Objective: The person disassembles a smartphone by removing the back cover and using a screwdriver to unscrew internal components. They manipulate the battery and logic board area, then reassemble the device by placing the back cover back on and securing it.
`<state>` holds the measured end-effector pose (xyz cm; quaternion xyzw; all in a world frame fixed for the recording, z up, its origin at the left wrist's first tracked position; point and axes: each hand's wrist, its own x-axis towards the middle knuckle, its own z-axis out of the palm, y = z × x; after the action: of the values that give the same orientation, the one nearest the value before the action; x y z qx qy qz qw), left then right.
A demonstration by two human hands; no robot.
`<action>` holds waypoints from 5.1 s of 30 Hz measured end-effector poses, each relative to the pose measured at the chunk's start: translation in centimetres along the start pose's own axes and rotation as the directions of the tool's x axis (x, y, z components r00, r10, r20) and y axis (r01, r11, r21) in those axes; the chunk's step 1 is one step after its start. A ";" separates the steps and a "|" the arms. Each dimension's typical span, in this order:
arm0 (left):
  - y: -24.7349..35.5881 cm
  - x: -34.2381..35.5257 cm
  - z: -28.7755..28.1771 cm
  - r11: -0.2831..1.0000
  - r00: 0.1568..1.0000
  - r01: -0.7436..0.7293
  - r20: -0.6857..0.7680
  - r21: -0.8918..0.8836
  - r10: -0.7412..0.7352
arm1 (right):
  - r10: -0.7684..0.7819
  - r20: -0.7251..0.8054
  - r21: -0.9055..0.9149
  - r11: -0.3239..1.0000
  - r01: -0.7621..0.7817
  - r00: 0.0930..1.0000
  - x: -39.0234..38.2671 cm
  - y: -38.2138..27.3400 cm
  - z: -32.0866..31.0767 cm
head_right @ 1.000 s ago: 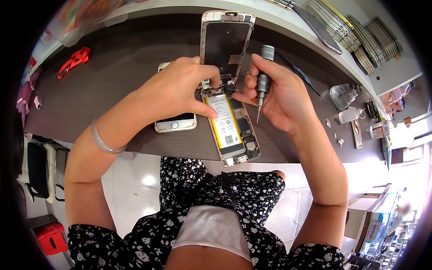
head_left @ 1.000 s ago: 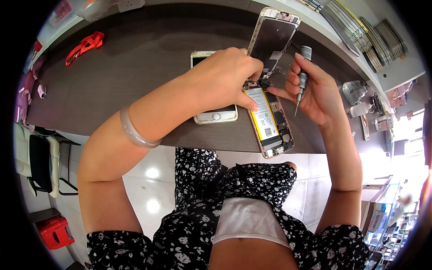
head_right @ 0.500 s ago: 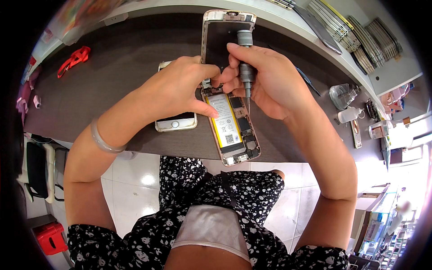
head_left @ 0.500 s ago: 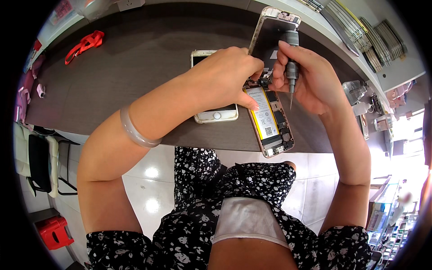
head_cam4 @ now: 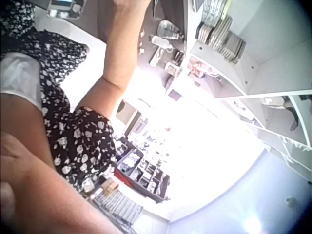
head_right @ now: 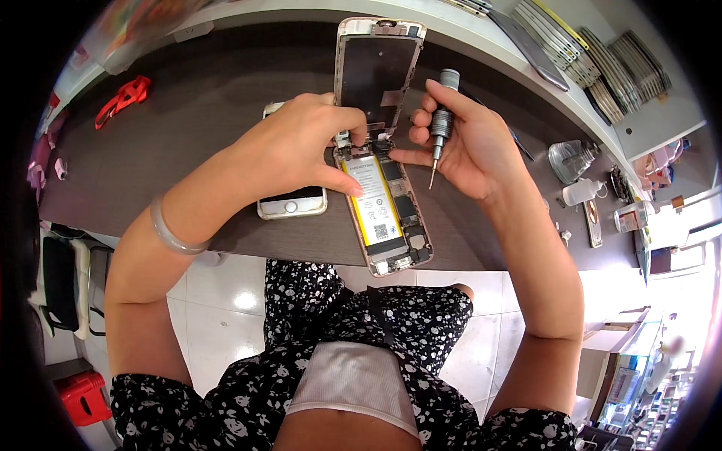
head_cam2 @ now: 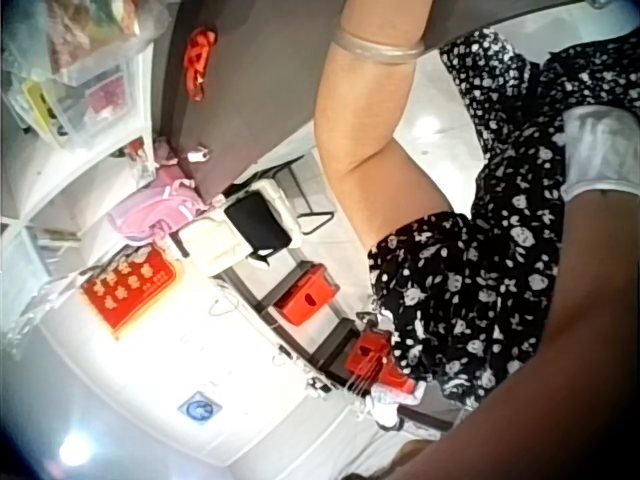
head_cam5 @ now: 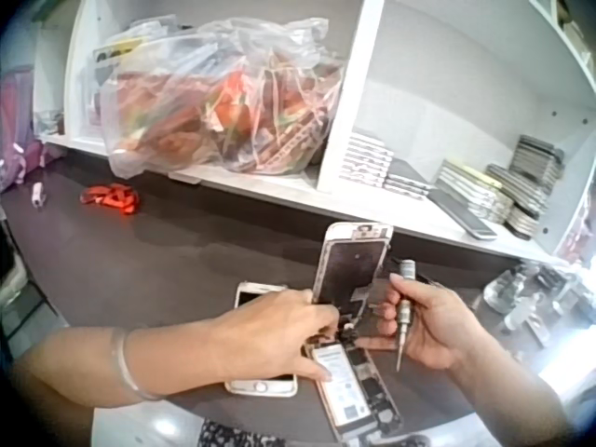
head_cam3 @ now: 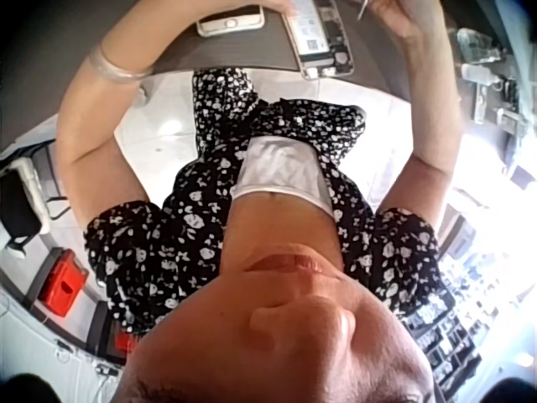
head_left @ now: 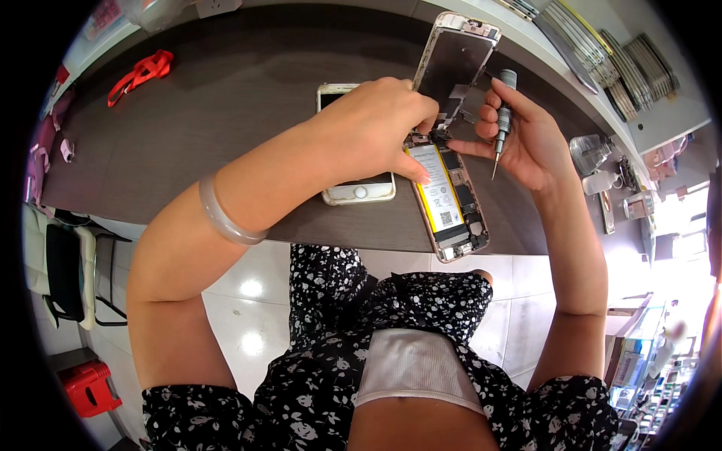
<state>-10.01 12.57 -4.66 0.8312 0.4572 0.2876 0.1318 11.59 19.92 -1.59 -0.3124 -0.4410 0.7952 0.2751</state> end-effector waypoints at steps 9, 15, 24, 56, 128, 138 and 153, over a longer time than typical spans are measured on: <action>-0.2 0.0 0.1 1.000 1.000 -0.022 0.001 0.002 0.022 | -0.015 -0.004 0.151 0.988 0.015 1.000 0.5 0.4 -1.8; 0.2 0.1 -0.2 1.000 0.999 0.016 0.038 0.011 -0.016 | 0.023 -0.124 -0.031 0.999 -0.027 0.992 -0.7 0.6 0.6; 0.0 0.0 -0.1 1.000 1.000 -0.019 0.002 0.023 0.019 | -0.092 0.012 0.003 0.996 0.092 0.996 -0.2 0.9 0.6; -0.2 0.6 -0.7 0.967 0.931 -0.254 -0.278 -0.031 0.236 | -0.687 0.351 -0.823 0.098 0.559 0.637 -0.7 -1.1 2.2; -7.4 1.1 -5.8 0.373 0.876 0.416 0.256 -0.829 -0.409 | -0.637 0.700 -0.654 -0.394 0.645 0.321 0.5 1.3 -0.1; -7.6 0.9 -6.1 0.441 0.814 0.548 0.332 -0.711 -0.477 | -0.632 0.682 -0.677 -0.359 0.642 0.367 0.6 1.2 -0.2; -11.4 0.3 -7.5 0.551 0.773 0.599 0.240 -0.581 -0.587 | -0.440 0.745 -0.636 -0.244 0.732 0.501 -0.6 3.2 1.9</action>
<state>-22.14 18.71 -4.04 0.5366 0.5857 0.3539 0.4938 10.07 17.06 -3.41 -0.0523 -0.9442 0.1089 0.3063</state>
